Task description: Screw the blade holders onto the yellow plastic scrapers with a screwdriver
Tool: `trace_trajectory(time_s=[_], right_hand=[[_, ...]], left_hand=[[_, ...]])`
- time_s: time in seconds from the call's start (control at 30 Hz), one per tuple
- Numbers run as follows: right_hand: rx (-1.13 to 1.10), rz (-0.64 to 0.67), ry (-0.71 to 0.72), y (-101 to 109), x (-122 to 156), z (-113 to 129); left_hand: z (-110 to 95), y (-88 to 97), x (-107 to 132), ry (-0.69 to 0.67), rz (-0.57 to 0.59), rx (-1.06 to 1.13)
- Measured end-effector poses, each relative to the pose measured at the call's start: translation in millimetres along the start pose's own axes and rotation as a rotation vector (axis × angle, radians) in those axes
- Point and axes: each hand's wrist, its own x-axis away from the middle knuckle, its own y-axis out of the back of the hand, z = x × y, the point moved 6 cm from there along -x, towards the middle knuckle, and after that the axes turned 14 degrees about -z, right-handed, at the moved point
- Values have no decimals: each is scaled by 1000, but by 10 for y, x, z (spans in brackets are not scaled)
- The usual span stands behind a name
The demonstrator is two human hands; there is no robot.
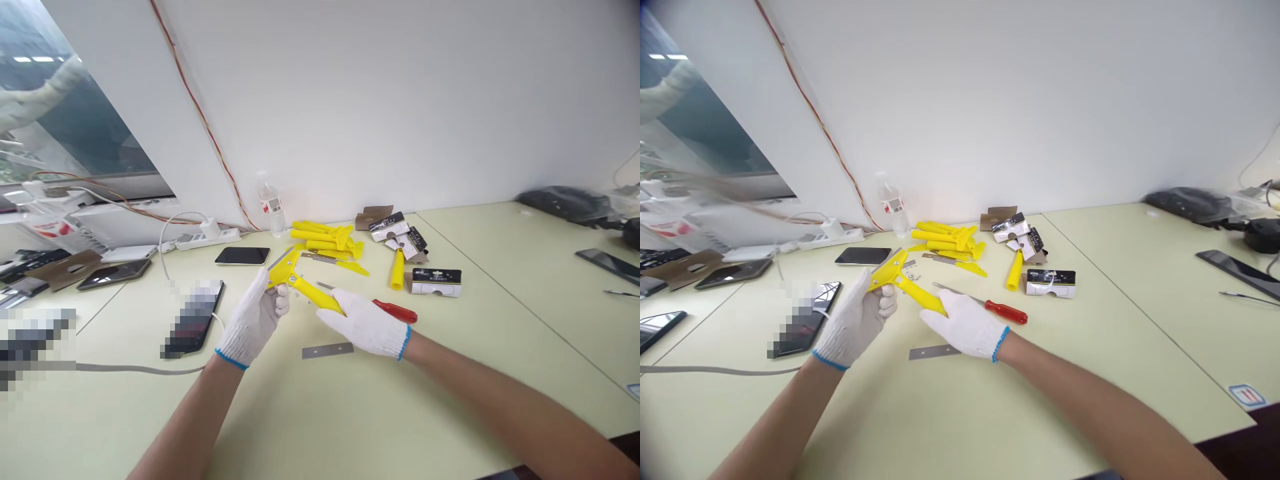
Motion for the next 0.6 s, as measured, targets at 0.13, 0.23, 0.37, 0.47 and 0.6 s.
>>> trace_trajectory(time_s=[0.13, 0.23, 0.37, 0.47, 0.6], right_hand=[[-22, -88, 62, 241, -57, -64], [-100, -198, -46, 482, -96, -187], [-372, -73, -133, 423, -48, -172], [-644, 155, -143, 129, 64, -26], [-780, 477, -153, -230, 237, 129]], left_hand=[[-252, 179, -85, -149, 69, -221], [-387, 354, -149, -199, -44, -292], [-244, 194, -39, -264, -81, -430], [27, -81, 129, -232, 7, -467], [210, -265, 249, -205, 21, -446]])
